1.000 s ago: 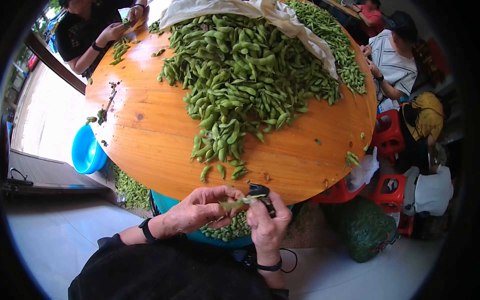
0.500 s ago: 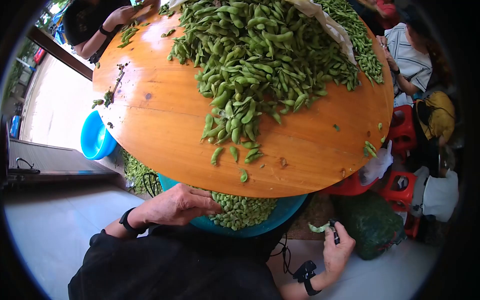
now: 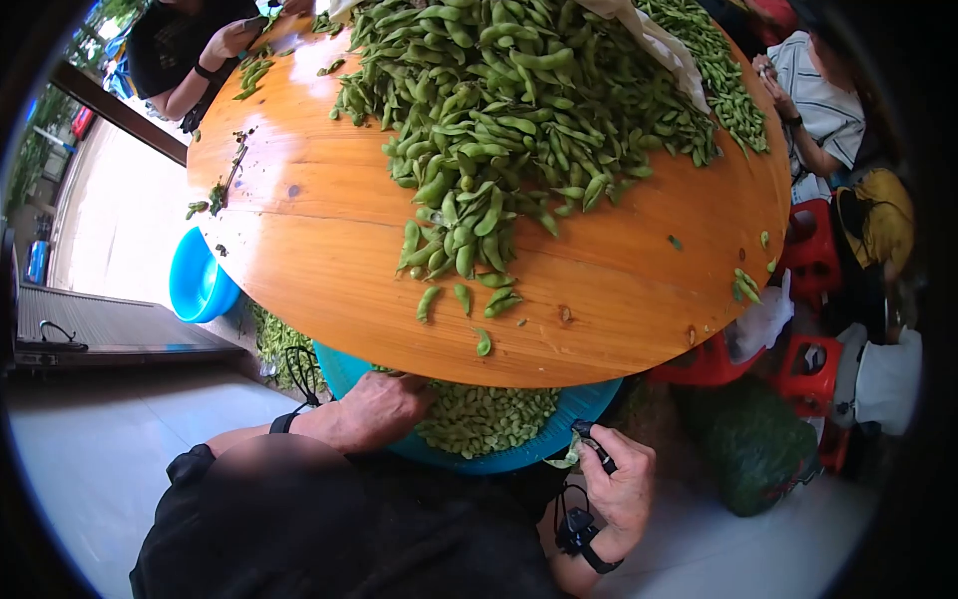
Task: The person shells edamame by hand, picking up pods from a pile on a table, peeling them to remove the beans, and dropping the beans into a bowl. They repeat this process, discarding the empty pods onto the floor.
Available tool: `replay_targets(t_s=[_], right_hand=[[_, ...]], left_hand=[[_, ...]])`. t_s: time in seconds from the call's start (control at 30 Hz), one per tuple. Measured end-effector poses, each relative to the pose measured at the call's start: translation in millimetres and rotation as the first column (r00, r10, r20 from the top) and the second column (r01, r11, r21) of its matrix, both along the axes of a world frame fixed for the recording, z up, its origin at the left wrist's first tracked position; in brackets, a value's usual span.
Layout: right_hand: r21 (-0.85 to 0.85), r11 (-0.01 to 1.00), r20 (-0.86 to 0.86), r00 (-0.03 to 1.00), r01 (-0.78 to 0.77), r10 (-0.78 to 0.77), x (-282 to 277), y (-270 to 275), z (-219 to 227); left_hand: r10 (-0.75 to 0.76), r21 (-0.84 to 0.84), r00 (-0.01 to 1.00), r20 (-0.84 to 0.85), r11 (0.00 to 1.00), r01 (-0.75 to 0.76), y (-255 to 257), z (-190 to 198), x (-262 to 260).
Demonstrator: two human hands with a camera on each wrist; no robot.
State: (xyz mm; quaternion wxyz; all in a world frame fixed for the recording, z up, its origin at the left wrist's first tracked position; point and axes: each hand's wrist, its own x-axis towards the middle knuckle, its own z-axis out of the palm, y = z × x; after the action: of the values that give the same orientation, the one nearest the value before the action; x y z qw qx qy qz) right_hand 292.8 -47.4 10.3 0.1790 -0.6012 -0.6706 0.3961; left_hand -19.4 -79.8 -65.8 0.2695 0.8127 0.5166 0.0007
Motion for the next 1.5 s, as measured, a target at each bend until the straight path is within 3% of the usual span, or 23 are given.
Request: replay_targets(t_s=[0.07,0.13,0.23,0.27,0.33,0.47,0.53,0.57,0.6,0.67,0.7,0.73,0.8,0.83,0.87,0.93,1.03,1.13,1.23,1.3,1.4,1.43,1.5], right_hand=[[0.029,1.0,-0.033,0.999,-0.004,0.005,3,-1,-4],[0.057,0.998,-0.067,0.998,-0.01,0.014,11,-4,-8],[0.048,0.993,0.146,0.983,0.107,-0.113,45,-9,-7],[0.057,0.992,0.334,0.934,0.11,-0.123,54,-10,-3],[0.161,0.967,0.639,0.725,0.199,-0.256,75,-21,-21],[0.246,0.907,0.607,0.675,0.341,-0.419,86,-19,-26],[0.363,0.87,0.516,0.706,0.333,-0.485,84,-12,-28],[0.384,0.884,0.453,0.78,0.266,-0.431,82,-8,-26],[0.386,0.887,0.449,0.788,0.255,-0.422,73,-3,-21],[0.248,0.924,0.081,0.944,0.292,-0.32,45,4,-6],[0.102,0.953,-0.069,0.958,0.286,-0.28,18,7,13],[0.153,0.979,-0.099,0.988,0.134,-0.12,2,10,17],[0.258,0.965,-0.262,0.965,0.048,0.022,-36,6,9],[0.249,0.964,-0.257,0.953,-0.093,0.159,-59,12,20],[0.349,0.921,-0.271,0.922,-0.173,0.276,-77,15,17],[0.362,0.918,-0.338,0.895,-0.163,0.292,-106,16,15],[0.419,0.906,-0.328,0.921,-0.058,0.211,-125,20,18],[0.459,0.885,-0.295,0.928,-0.074,0.23,-125,25,16],[0.482,0.873,-0.273,0.935,-0.07,0.225,-125,31,17],[0.496,0.866,-0.265,0.938,-0.066,0.224,-125,33,17],[0.476,0.875,-0.295,0.921,-0.088,0.253,-122,34,15],[0.339,0.94,-0.396,0.9,-0.041,0.182,-121,33,14],[0.134,0.991,-0.534,0.841,-0.014,0.084,-117,31,11]], left_hand=[[0.013,0.025,1.0,0.019,1.0,-0.014,1,4,0],[0.078,0.015,0.984,0.16,0.997,-0.082,1,14,-2],[0.2,-0.143,0.961,0.19,0.974,-0.174,5,44,-5],[0.201,-0.141,0.961,0.19,0.974,-0.175,3,44,-7],[0.255,-0.088,0.865,0.433,0.967,-0.241,-1,45,-17],[0.319,-0.159,0.756,0.571,0.947,-0.28,-7,60,-43],[0.52,-0.392,0.609,0.598,0.853,-0.343,-13,67,-54],[0.658,-0.569,0.433,0.616,0.752,-0.333,-18,66,-56],[0.662,-0.565,0.426,0.617,0.749,-0.345,-18,66,-58],[0.776,-0.762,0.107,0.622,0.631,-0.144,-16,65,-56],[0.757,-0.752,0.047,0.652,0.653,-0.086,-15,59,-51],[0.752,-0.748,0.045,0.657,0.658,-0.083,-13,59,-45],[0.759,-0.76,-0.089,0.645,0.649,0.024,-4,57,-33],[0.768,-0.768,-0.1,0.633,0.639,0.042,1,60,-28],[0.761,-0.76,-0.096,0.641,0.647,0.055,6,63,-22],[0.703,-0.706,-0.18,0.688,0.706,0.055,14,66,-12],[0.69,-0.682,-0.17,0.703,0.723,0.111,22,60,-8],[0.679,-0.656,-0.181,0.712,0.734,0.174,28,56,-3],[0.703,-0.682,-0.146,0.696,0.711,0.173,31,65,-2],[0.674,-0.675,0.048,0.737,0.733,0.082,34,69,-4],[0.659,-0.667,0.104,0.745,0.741,0.081,37,65,-3],[0.66,-0.668,0.105,0.744,0.74,0.081,37,66,-2],[0.662,-0.663,-0.034,0.748,0.749,-0.011,39,68,5]])
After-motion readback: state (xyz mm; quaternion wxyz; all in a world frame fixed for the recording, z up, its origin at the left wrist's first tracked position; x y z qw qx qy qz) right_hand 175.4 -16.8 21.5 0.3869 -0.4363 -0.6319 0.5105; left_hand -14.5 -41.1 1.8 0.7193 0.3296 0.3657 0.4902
